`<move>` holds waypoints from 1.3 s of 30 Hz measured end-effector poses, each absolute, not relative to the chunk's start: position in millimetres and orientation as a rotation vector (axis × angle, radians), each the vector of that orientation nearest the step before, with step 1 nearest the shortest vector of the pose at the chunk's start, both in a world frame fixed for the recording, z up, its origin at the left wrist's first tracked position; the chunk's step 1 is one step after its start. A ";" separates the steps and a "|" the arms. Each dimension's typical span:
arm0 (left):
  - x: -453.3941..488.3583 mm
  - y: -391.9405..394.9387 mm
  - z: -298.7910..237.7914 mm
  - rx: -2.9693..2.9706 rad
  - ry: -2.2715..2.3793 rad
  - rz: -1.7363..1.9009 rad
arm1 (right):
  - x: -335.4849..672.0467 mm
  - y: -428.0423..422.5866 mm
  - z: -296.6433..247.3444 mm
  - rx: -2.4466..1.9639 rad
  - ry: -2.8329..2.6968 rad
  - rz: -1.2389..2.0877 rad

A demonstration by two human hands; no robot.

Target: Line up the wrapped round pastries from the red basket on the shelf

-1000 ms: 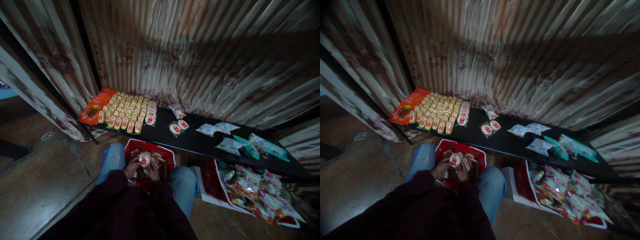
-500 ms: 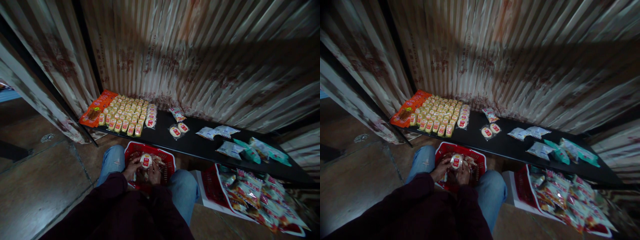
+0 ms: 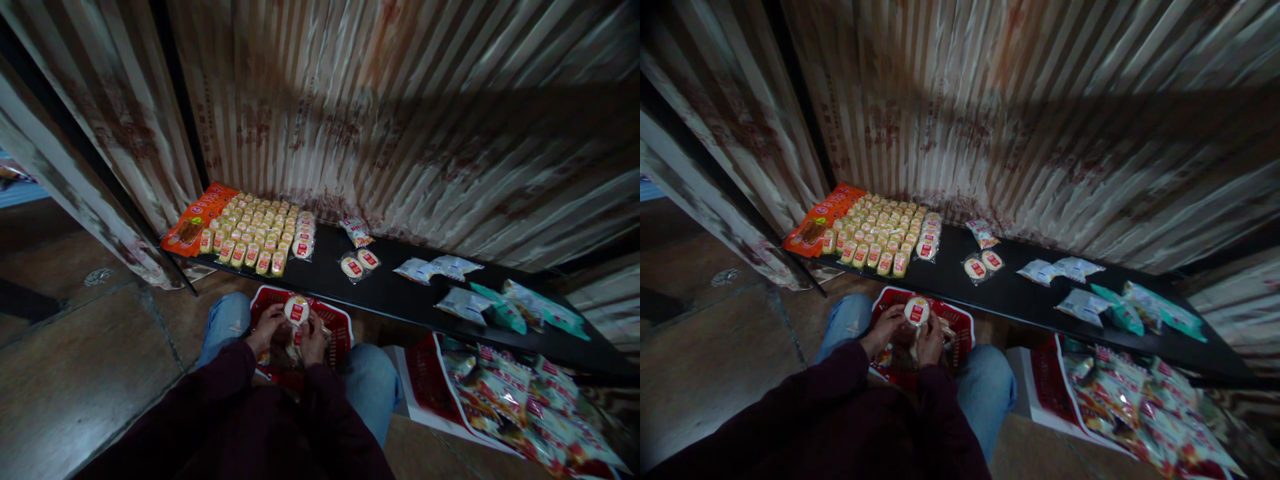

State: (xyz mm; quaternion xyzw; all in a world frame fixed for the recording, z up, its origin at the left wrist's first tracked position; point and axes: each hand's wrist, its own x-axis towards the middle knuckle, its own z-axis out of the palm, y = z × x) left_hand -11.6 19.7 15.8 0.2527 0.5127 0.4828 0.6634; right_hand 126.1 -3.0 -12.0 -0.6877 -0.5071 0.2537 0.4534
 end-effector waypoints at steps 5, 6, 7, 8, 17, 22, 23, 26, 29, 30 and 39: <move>-6.6 25.3 21.0 0.725 1.274 1.159 | 126.5 1.9 -5.7 -1.671 -1.253 0.591; -5.5 26.8 21.7 0.748 1.296 1.172 | 126.2 2.6 -4.2 -1.663 -1.249 0.590; -4.4 28.4 22.4 0.767 1.316 1.182 | 125.8 3.3 -2.3 -1.656 -1.240 0.592; -3.4 30.1 23.2 0.784 1.331 1.188 | 125.2 4.1 -0.1 -1.649 -1.231 0.596; 3.1 43.5 39.7 1.017 1.456 1.194 | 121.6 16.1 22.4 -1.578 -1.148 0.625; 2.3 46.3 59.1 1.338 1.701 1.149 | 124.1 27.8 29.9 -1.556 -1.162 0.619; 2.1 47.3 62.7 1.385 1.732 1.137 | 124.3 30.6 32.1 -1.555 -1.157 0.614; 2.6 51.8 70.9 1.473 1.759 1.112 | 123.8 39.0 39.1 -1.564 -1.141 0.596; 4.5 56.5 74.9 1.499 1.767 1.114 | 123.3 46.8 43.4 -1.576 -1.142 0.577; 5.2 57.7 75.8 1.500 1.769 1.115 | 123.3 49.1 43.9 -1.578 -1.142 0.572; 5.9 64.3 85.3 1.558 1.758 1.119 | 126.6 67.8 45.0 -1.598 -1.154 0.546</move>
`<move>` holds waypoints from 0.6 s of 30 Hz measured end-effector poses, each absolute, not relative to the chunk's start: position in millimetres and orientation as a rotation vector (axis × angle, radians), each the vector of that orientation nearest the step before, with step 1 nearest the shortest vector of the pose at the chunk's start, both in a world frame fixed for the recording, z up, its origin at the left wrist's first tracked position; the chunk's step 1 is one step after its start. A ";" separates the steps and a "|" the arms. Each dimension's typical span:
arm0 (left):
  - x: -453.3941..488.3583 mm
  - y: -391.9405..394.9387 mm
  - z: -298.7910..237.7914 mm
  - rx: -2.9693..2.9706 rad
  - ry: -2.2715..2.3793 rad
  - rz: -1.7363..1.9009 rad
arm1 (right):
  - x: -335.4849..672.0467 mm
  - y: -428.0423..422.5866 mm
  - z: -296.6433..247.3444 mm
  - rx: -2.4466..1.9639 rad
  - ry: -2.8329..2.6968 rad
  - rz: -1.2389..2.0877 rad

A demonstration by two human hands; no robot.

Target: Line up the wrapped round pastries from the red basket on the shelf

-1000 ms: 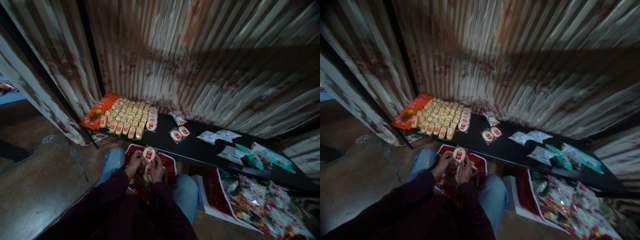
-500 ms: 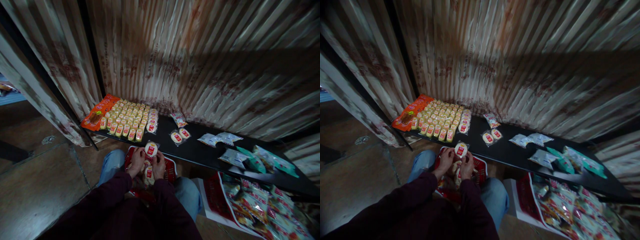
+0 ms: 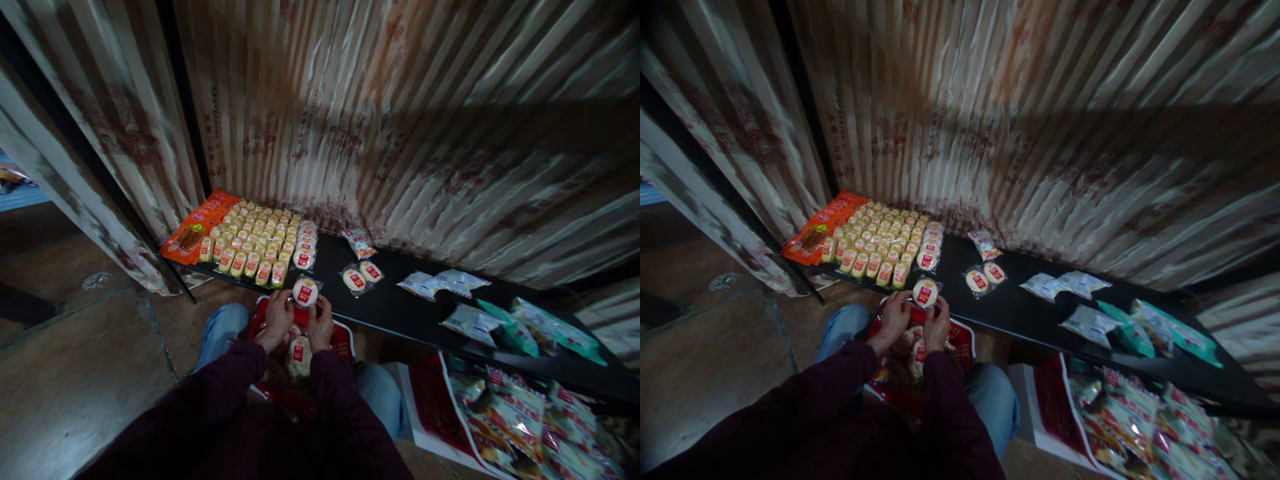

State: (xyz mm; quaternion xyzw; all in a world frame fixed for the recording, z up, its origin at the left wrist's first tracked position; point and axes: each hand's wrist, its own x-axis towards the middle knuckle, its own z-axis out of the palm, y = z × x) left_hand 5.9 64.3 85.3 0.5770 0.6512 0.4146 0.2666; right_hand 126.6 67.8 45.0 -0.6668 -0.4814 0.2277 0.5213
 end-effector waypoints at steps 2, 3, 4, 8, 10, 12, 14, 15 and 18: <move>6.5 66.1 87.4 1.591 1.792 1.085 | 127.9 72.4 46.0 -1.592 -1.163 0.545; 7.1 67.2 88.0 1.608 1.808 1.068 | 128.6 74.7 46.4 -1.592 -1.169 0.546; 8.0 68.5 88.2 1.622 1.818 1.056 | 129.2 76.9 46.8 -1.592 -1.175 0.546; 12.9 76.5 83.9 1.601 1.786 1.077 | 131.3 85.8 47.9 -1.613 -1.185 0.531; 15.7 81.8 79.7 1.582 1.733 1.122 | 132.4 90.7 48.3 -1.631 -1.193 0.520; 18.4 86.6 75.7 1.570 1.690 1.168 | 133.4 96.0 49.0 -1.646 -1.214 0.513; 20.6 90.2 72.9 1.554 1.668 1.201 | 134.2 101.2 49.8 -1.658 -1.244 0.510; 21.4 91.4 72.2 1.543 1.659 1.216 | 134.3 103.6 50.2 -1.665 -1.255 0.506; 23.4 93.7 72.1 1.506 1.621 1.242 | 133.9 109.4 50.8 -1.699 -1.274 0.485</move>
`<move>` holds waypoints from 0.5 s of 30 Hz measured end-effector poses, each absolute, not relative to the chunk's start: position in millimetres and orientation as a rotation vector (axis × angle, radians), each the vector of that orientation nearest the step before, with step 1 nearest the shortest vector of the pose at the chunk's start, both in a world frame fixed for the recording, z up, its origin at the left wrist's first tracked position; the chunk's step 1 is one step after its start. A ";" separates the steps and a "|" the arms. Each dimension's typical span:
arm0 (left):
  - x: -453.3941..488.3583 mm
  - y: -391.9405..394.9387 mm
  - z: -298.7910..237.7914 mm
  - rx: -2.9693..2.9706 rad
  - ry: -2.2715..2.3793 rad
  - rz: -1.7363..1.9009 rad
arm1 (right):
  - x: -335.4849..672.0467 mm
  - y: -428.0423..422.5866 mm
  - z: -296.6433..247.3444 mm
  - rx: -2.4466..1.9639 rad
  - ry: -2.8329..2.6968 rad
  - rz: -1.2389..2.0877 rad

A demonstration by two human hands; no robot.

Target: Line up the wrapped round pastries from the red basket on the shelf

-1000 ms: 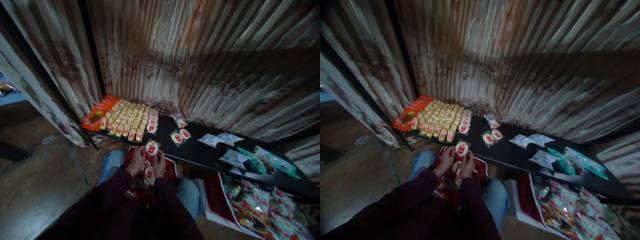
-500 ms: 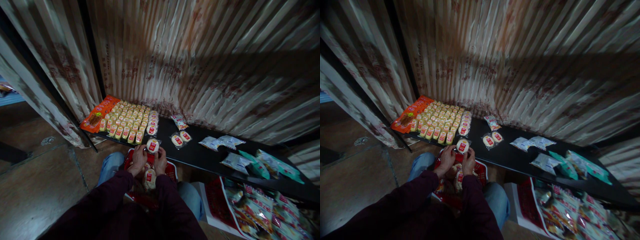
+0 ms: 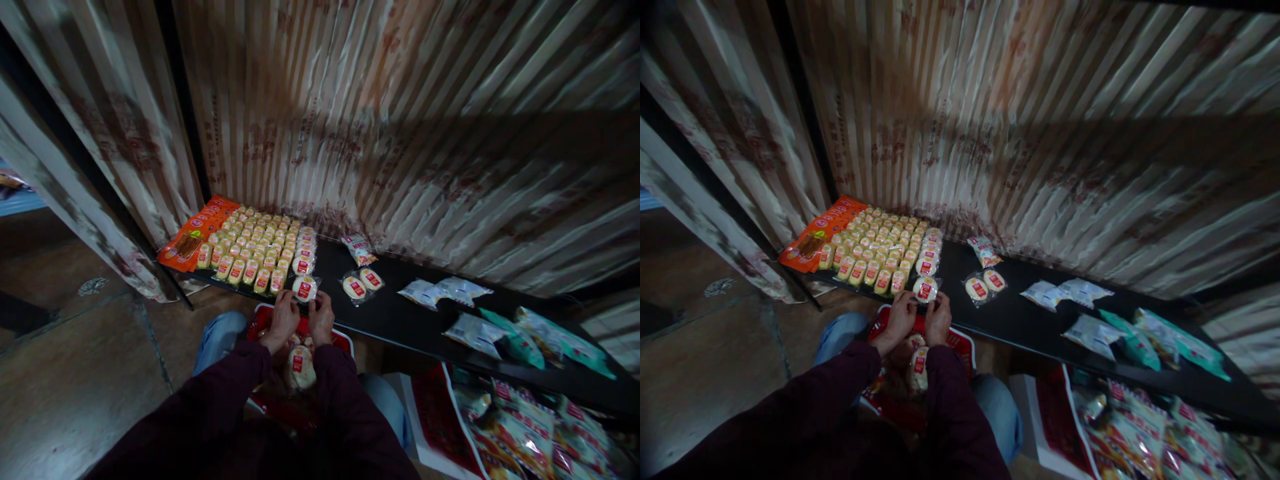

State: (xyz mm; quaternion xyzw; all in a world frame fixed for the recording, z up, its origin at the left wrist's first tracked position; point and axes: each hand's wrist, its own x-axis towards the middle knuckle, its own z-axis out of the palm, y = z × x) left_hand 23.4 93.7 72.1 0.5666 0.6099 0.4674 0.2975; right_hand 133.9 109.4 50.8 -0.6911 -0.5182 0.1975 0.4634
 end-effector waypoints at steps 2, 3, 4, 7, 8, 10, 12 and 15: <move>24.3 94.9 72.7 1.491 1.604 1.250 | 133.2 112.2 50.1 -1.736 -1.294 0.452; 24.8 95.6 72.8 1.491 1.602 1.251 | 132.9 113.5 49.4 -1.751 -1.306 0.432; 25.4 96.4 72.5 1.493 1.603 1.251 | 132.7 114.9 48.6 -1.764 -1.312 0.412; 27.6 99.0 69.6 1.483 1.606 1.239 | 132.9 119.6 45.4 -1.778 -1.305 0.375; 28.5 99.8 68.2 1.473 1.608 1.232 | 133.2 121.4 44.5 -1.780 -1.302 0.374; 30.2 101.2 65.6 1.464 1.613 1.217 | 133.8 125.1 43.0 -1.782 -1.308 0.383; 31.5 102.4 63.8 1.471 1.614 1.206 | 134.1 128.5 42.2 -1.778 -1.323 0.393; 32.6 104.3 62.3 1.481 1.602 1.207 | 133.7 133.4 42.1 -1.784 -1.333 0.386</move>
